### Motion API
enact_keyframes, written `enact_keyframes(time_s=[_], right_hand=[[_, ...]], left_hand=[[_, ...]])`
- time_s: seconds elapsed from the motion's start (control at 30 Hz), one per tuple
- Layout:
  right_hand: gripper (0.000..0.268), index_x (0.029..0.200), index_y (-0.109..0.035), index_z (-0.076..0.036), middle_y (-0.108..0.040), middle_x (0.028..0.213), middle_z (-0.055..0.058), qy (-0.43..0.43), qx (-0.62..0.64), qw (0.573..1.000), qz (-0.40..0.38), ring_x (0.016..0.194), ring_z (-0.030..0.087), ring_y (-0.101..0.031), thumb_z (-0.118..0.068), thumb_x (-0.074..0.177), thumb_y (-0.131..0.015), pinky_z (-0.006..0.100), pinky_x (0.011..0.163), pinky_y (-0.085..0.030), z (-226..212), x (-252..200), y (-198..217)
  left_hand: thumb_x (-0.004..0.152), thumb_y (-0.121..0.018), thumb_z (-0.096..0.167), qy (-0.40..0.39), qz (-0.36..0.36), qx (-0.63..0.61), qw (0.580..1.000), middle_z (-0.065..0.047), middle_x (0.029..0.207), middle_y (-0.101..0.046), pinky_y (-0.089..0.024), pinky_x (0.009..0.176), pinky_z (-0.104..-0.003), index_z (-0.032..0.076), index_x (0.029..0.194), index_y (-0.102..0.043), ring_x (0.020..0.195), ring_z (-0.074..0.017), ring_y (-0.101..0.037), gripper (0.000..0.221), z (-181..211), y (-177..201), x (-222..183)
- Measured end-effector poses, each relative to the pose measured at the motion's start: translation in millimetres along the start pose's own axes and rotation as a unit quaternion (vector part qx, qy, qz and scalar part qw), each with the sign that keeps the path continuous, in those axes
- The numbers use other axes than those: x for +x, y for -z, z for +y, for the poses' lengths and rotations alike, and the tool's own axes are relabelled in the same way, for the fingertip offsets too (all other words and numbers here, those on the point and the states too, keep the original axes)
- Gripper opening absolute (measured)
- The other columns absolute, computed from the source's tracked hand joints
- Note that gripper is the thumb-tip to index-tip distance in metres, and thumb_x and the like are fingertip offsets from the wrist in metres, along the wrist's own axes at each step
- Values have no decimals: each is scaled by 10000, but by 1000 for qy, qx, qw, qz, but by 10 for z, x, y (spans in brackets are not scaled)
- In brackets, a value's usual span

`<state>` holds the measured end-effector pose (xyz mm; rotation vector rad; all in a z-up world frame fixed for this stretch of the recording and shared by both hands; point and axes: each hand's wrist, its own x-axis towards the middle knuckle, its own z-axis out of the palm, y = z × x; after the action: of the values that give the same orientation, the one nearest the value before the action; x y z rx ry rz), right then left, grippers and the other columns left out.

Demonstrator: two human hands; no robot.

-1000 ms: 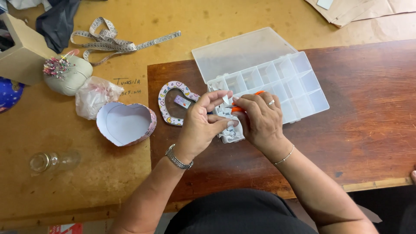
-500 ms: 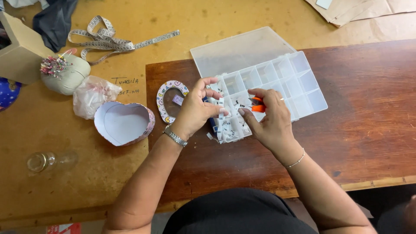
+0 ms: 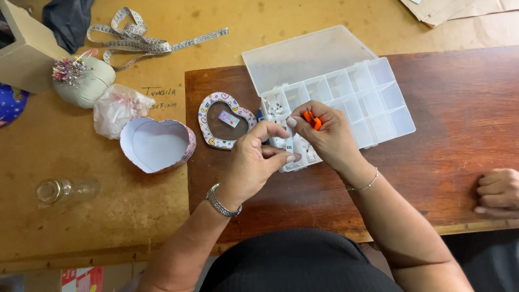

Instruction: Sorting small white sewing components into a plastic organizer box on a wooden work table.

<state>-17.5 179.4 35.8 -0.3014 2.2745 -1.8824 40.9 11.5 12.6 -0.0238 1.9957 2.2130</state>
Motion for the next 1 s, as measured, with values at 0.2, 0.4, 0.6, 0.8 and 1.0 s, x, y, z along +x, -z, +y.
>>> enact_keyframes(time_s=[0.2,0.4,0.6,0.8,1.0], right_hand=[[459,1406,-501,6,-651,1103,272,92,-99,991,11,1021,348,-623,-258,1043,-594,533,958,-509,31,-137,124],[347,1265,-697,-56,-685,1087,88,377,-362,844,119,937,260,-562,-228,967,-740,389,867,-453,571,-166,187],[288,1207,-726,-133,-689,1000,10,434,-419,785,142,820,207,-547,-329,1041,-596,355,808,-462,438,-96,33],[341,1271,-663,-81,-667,1021,59,369,-404,823,154,868,255,-560,-292,1004,-693,382,794,-467,463,-117,85],[318,1270,-648,-51,-641,991,78,298,-379,867,124,887,278,-572,-189,989,-703,383,824,-459,327,-203,142]], left_hand=[[811,-747,-56,-36,7,-27,999,-209,1222,-677,-638,765,-331,79,1238,-650,950,-230,-745,458,174,22,-16],[791,-776,-49,-43,16,-61,997,-210,1239,-665,-636,781,-332,80,1290,-640,964,-214,-713,533,141,-11,39],[769,-796,-45,-22,23,-86,996,-208,1256,-658,-643,760,-320,53,1315,-622,944,-217,-718,581,27,-31,133],[743,-803,-66,-5,11,-53,998,-263,1313,-629,-640,745,-332,23,1368,-566,966,-263,-701,674,-107,180,357],[728,-795,-95,51,1,-29,998,-262,1238,-643,-665,658,-347,-20,1358,-533,877,-329,-757,686,-264,302,619]])
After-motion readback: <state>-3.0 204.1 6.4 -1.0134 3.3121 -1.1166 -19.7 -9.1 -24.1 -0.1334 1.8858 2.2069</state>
